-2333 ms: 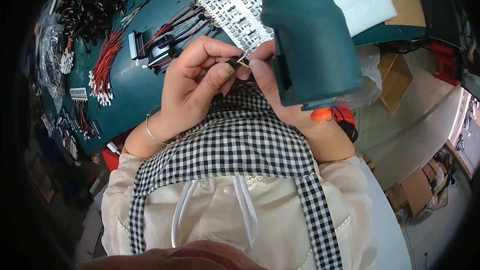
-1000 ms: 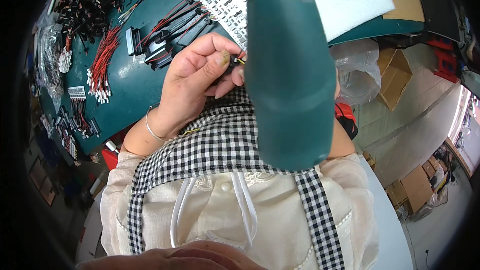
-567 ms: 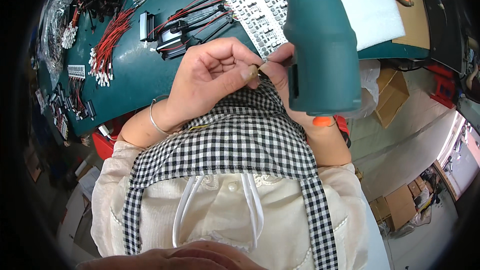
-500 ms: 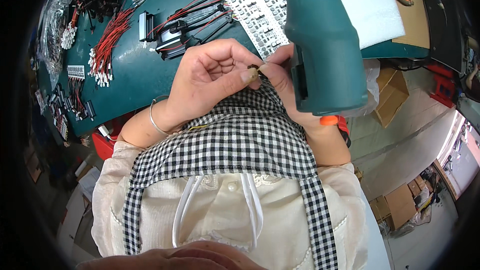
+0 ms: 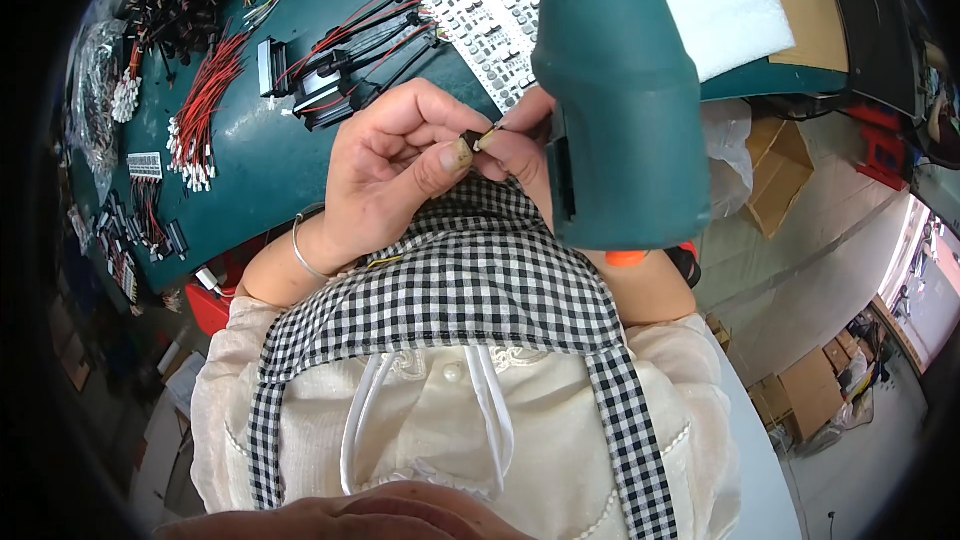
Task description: The person uses a soldering iron to attach red and black wires to a white circuit board. They repeatedly pick up small wire assemblies, position them on the board, and apply heat to secure the connections. The person works methodically, handling each wire individually and placing the finished units on the table.
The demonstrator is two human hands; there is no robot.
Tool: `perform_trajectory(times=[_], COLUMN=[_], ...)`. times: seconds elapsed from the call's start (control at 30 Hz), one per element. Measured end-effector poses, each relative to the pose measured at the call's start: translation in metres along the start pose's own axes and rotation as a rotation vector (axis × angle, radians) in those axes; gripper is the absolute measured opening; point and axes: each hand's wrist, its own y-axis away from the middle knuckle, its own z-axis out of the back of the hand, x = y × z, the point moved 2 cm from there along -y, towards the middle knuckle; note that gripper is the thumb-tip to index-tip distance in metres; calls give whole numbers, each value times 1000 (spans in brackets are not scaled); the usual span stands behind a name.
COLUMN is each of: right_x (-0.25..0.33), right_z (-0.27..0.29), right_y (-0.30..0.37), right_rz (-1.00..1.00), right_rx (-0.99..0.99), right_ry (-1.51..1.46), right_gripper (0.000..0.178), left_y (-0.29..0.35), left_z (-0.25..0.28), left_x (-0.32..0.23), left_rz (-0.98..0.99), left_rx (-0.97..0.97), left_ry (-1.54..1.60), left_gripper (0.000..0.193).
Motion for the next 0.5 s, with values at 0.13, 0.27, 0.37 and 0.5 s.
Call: perform_trajectory(times=[0.13,0.27,0.37,0.5], right_x=[2,4,6,7], right_z=[0,0,0,0], right_y=[2,3,6,9], right_rz=[17,25,30,6], right_rx=[33,70,126,123], right_ry=[58,132,246,243], right_gripper=[60,64,67,69], left_y=[1,2,3,1], left_z=[1,-1,-3,3], left_x=[-3,0,0,-6], left_rz=[47,-51,-136,-310], left_rx=[8,-26,-106,-92], left_ry=[58,-3,-92,-491], left_gripper=[12,18,11,11])
